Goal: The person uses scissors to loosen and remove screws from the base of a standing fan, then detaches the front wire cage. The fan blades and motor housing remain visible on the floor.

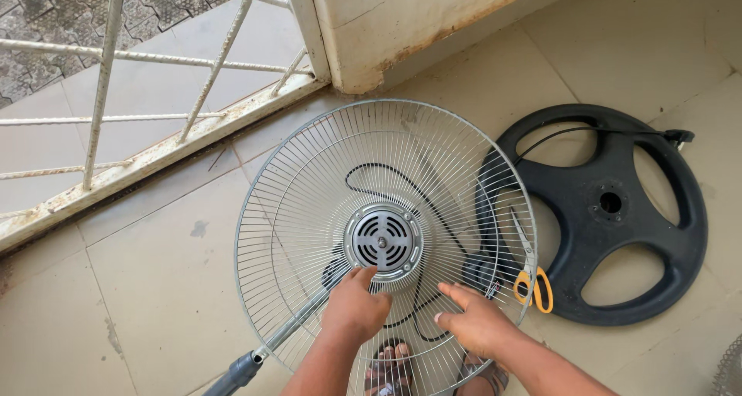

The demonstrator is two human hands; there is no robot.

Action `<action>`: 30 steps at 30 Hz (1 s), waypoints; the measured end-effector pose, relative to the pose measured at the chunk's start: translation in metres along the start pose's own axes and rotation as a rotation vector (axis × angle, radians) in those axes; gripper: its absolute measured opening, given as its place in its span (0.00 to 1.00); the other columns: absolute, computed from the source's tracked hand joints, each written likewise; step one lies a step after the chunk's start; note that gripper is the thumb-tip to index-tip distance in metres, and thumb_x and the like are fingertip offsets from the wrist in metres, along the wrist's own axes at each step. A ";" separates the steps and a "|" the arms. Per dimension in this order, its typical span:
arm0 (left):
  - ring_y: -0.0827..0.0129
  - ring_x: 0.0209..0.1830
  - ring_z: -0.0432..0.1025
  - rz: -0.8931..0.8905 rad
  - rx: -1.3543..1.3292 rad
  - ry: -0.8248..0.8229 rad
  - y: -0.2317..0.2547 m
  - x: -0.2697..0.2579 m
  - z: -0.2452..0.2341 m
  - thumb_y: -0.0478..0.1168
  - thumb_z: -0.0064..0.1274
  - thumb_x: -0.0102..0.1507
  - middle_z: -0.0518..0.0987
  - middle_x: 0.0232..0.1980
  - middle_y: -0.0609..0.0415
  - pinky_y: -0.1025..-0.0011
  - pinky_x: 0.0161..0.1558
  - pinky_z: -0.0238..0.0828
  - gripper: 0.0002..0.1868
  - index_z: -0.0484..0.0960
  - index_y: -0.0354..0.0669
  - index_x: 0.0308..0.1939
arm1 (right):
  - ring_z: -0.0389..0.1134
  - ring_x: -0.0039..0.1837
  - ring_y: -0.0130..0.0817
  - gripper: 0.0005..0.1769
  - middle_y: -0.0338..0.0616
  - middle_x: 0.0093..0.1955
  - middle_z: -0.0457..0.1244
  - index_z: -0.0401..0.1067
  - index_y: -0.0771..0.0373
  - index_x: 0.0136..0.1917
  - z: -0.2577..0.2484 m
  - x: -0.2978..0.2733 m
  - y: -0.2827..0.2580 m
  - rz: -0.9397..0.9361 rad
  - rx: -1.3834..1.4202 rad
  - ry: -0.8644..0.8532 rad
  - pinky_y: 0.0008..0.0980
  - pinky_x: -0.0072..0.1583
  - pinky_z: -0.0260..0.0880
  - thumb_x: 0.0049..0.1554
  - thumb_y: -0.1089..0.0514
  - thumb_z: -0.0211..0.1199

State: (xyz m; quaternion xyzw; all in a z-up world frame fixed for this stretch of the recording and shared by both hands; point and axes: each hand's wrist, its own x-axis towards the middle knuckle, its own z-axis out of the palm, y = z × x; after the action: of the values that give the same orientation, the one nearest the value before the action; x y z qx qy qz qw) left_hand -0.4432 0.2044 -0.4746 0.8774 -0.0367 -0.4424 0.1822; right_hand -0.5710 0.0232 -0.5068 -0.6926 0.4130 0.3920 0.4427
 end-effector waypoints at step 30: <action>0.69 0.57 0.80 0.244 -0.158 -0.126 0.116 -0.020 0.032 0.39 0.52 0.61 0.86 0.54 0.56 0.69 0.60 0.73 0.20 0.81 0.48 0.58 | 0.72 0.59 0.28 0.22 0.39 0.59 0.73 0.78 0.52 0.63 -0.081 0.011 0.141 0.099 0.438 0.218 0.30 0.62 0.69 0.56 0.51 0.64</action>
State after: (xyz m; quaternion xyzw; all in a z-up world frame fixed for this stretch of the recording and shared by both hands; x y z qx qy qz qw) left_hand -0.4694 0.0914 -0.4356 0.8198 -0.1198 -0.4728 0.3003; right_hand -0.6824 -0.0930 -0.5327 -0.5974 0.5668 0.2371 0.5154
